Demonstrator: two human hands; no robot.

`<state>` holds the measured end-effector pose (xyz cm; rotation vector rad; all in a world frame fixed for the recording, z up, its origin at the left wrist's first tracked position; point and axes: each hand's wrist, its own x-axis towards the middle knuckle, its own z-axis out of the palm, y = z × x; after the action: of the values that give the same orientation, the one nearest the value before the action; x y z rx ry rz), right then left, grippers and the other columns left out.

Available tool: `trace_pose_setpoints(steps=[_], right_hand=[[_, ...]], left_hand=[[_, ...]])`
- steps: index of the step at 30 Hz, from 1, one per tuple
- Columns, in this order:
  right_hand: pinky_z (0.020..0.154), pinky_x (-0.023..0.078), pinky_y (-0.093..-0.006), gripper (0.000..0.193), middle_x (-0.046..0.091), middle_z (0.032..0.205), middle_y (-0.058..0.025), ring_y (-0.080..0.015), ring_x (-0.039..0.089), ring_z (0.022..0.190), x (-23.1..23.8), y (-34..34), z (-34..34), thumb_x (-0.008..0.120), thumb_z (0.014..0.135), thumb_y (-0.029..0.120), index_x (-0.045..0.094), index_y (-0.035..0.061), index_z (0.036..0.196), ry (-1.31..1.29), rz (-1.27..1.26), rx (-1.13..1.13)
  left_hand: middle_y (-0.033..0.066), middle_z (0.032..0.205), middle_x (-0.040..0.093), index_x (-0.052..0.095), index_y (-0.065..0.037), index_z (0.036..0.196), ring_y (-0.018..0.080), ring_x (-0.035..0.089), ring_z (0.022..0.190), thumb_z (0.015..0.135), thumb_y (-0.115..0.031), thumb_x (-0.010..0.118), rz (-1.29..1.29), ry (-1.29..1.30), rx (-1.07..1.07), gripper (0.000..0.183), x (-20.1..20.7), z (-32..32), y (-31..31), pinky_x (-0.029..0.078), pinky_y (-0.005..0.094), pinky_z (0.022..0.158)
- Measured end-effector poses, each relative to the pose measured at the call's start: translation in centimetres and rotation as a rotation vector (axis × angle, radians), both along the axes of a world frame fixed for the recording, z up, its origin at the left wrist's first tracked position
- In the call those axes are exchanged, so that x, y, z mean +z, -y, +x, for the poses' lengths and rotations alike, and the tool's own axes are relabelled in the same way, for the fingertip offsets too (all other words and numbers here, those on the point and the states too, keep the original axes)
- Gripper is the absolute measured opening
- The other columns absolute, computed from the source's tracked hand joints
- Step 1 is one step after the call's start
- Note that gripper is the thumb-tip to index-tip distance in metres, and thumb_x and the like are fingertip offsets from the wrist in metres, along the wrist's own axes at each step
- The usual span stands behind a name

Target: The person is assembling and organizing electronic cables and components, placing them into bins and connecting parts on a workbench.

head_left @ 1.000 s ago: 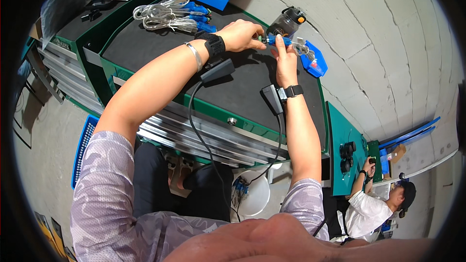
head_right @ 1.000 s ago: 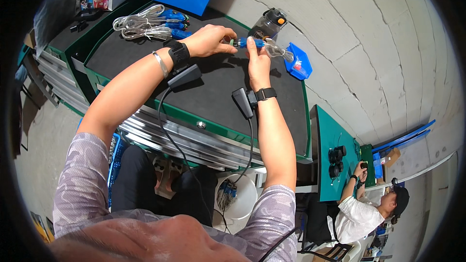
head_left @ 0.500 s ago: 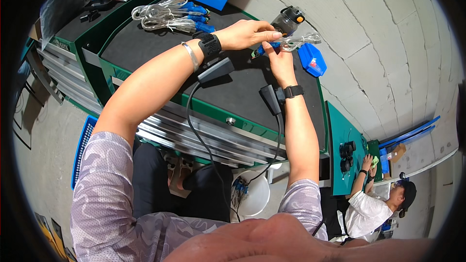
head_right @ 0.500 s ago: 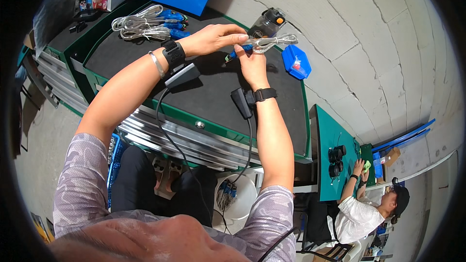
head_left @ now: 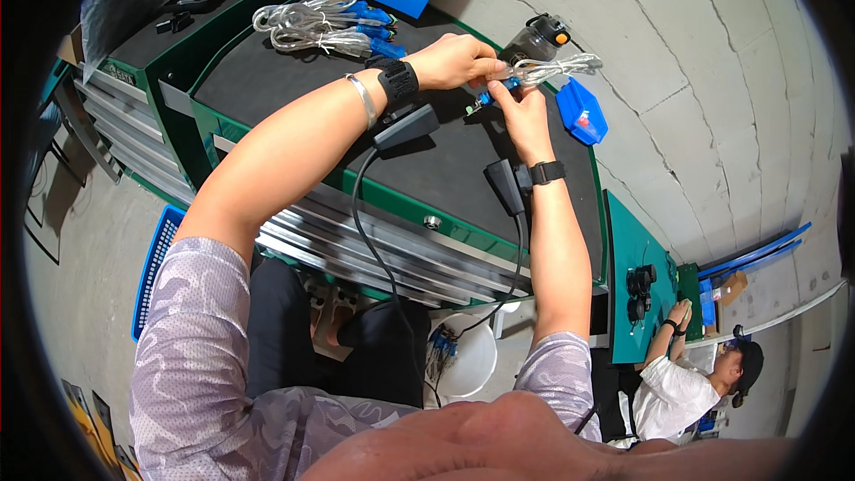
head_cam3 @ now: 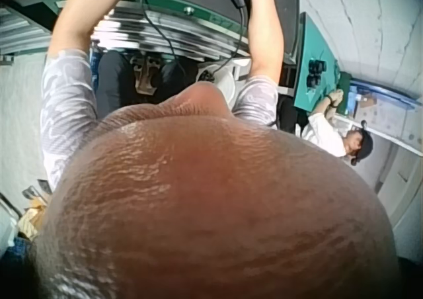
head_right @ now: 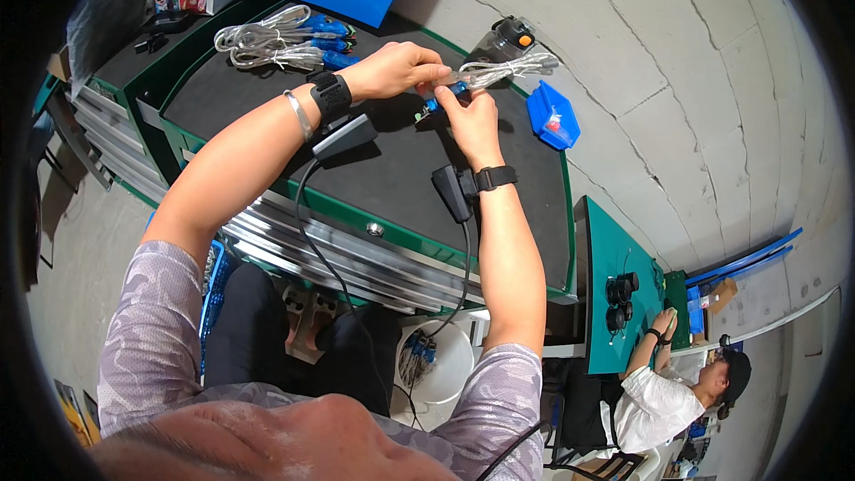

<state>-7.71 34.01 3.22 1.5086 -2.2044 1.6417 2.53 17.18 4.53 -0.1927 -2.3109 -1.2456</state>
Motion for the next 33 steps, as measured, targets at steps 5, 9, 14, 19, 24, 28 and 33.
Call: trace_pose_setpoints(steps=[5,9,14,19,24,28,33], right_hand=[[0.085,0.046,-0.0284,0.029,0.065,0.101,-0.0021,-0.011,0.058,0.092,0.5,-0.2,0.3,0.067,0.091,0.022,0.062,0.0017,0.111,0.195,-0.035,0.106],[0.088,0.041,-0.0281,0.018,0.062,0.101,-0.0016,-0.0111,0.054,0.095,0.5,0.1,0.2,0.056,0.098,0.017,0.06,0.0042,0.11,0.416,-0.166,0.194],[0.087,0.041,-0.0284,0.015,0.061,0.097,-0.0016,-0.0114,0.054,0.093,0.1,0.2,-0.2,0.055,0.099,0.016,0.06,0.0046,0.108,0.384,-0.171,0.198],[0.086,0.042,-0.028,0.015,0.061,0.097,-0.0015,-0.0112,0.054,0.092,0.0,0.2,-0.6,0.055,0.099,0.016,0.061,0.0045,0.106,0.383,-0.189,0.176],[0.086,0.042,-0.0277,0.015,0.062,0.097,-0.0012,-0.0115,0.055,0.093,0.2,0.1,-0.5,0.055,0.099,0.017,0.061,0.0044,0.105,0.404,-0.195,0.152],[0.09,0.043,-0.0306,0.021,0.061,0.105,-0.0045,-0.0149,0.057,0.097,0.4,0.0,-0.1,0.054,0.099,0.016,0.059,0.0023,0.114,0.539,-0.228,0.222],[0.096,0.044,-0.0362,0.032,0.058,0.118,-0.0087,-0.019,0.056,0.107,1.2,0.0,-0.2,0.049,0.1,0.015,0.053,-0.0002,0.128,0.713,-0.286,0.409]], left_hand=[[0.0078,0.079,0.07,0.069,0.002,0.097,0.0148,0.067,0.072,0.1,-0.035,0.055,0.036,0.051,-0.005,0.039,0.1,0.2,0.1,0.054,0.0301,0.072],[0.005,0.078,0.068,0.067,0.002,0.094,0.012,0.063,0.07,0.101,-0.035,0.053,0.104,0.087,-0.038,0.041,0.3,0.4,-0.1,0.052,0.0291,0.071],[0.003,0.077,0.067,0.067,0.001,0.092,0.0103,0.061,0.067,0.102,-0.04,0.05,0.187,0.14,-0.061,0.045,0.4,0.6,-0.3,0.051,0.0269,0.07],[0.002,0.075,0.065,0.067,0.0,0.09,0.0097,0.06,0.068,0.101,-0.044,0.049,0.288,0.196,-0.128,0.049,0.4,0.8,-0.1,0.05,0.0262,0.07],[0.0014,0.074,0.063,0.067,-0.001,0.089,0.0091,0.058,0.068,0.099,-0.04,0.056,0.169,0.195,-0.105,0.041,0.3,0.7,-0.2,0.049,0.0259,0.069],[0.0005,0.075,0.062,0.067,-0.002,0.088,0.008,0.056,0.069,0.098,-0.035,0.06,0.141,0.199,-0.118,0.036,0.2,0.3,0.1,0.048,0.0243,0.069],[-0.0014,0.078,0.061,0.067,-0.003,0.09,0.0069,0.054,0.071,0.099,-0.035,0.059,0.392,0.236,-0.287,0.034,-0.2,-0.3,0.5,0.047,0.0208,0.069]])
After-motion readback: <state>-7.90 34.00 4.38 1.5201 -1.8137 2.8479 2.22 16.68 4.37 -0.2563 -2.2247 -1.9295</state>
